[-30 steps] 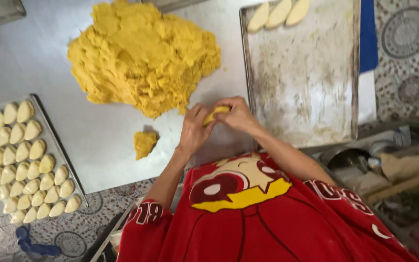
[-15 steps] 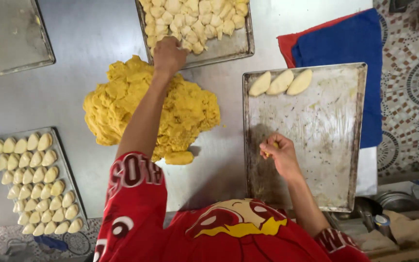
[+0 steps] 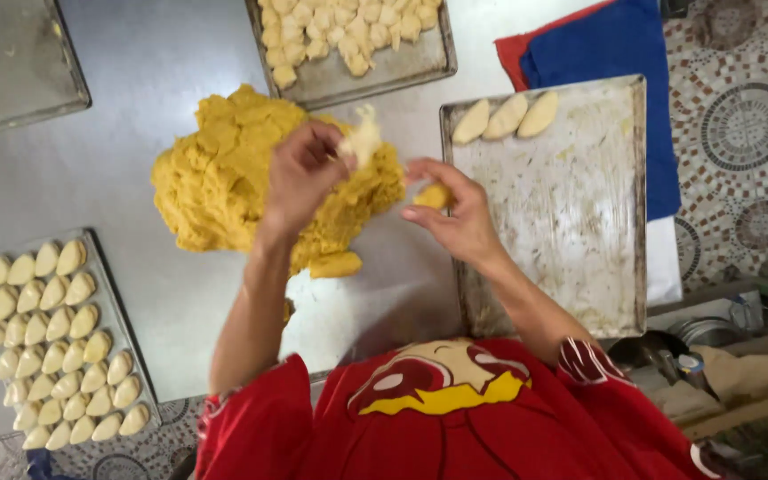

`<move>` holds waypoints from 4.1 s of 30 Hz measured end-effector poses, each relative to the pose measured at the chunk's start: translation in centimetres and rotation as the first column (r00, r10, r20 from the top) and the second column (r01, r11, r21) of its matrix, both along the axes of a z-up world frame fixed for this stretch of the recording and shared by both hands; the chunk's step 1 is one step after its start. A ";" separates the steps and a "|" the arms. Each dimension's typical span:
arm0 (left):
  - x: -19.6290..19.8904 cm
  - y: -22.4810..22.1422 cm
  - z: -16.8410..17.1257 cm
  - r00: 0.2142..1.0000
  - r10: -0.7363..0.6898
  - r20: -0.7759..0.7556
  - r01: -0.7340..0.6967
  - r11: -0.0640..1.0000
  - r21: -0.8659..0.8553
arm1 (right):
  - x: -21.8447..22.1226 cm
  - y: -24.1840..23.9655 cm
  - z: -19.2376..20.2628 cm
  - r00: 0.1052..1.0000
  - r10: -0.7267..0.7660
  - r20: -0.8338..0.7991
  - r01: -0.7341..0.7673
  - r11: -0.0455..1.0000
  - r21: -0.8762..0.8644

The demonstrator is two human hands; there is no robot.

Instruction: Shaping yellow dough into small oval pieces and arranging them on a baking tray

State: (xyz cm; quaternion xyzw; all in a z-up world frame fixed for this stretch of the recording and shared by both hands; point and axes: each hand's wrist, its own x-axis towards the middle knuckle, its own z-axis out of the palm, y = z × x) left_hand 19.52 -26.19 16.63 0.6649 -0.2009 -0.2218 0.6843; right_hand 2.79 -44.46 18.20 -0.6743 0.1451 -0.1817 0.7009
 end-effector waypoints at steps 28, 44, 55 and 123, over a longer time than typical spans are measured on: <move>-23.0 17.9 -0.5 0.995 0.056 -0.084 -0.073 0.974 -0.216 | -12.5 17.2 0.9 0.876 0.476 -0.078 -0.455 0.869 0.196; -26.0 9.3 1.4 0.939 0.294 0.180 -0.305 0.952 0.036 | -13.9 10.8 -2.3 0.974 0.222 0.048 -0.221 0.975 -0.014; -23.3 14.4 -4.6 0.949 -0.016 -0.316 -0.038 0.986 -0.164 | -9.7 13.1 -3.8 0.938 0.347 -0.017 -0.336 0.918 0.211; -22.2 16.4 1.7 0.971 0.095 -0.220 -0.158 0.944 -0.290 | -9.5 13.8 6.4 0.779 0.545 0.309 -0.093 0.588 -0.803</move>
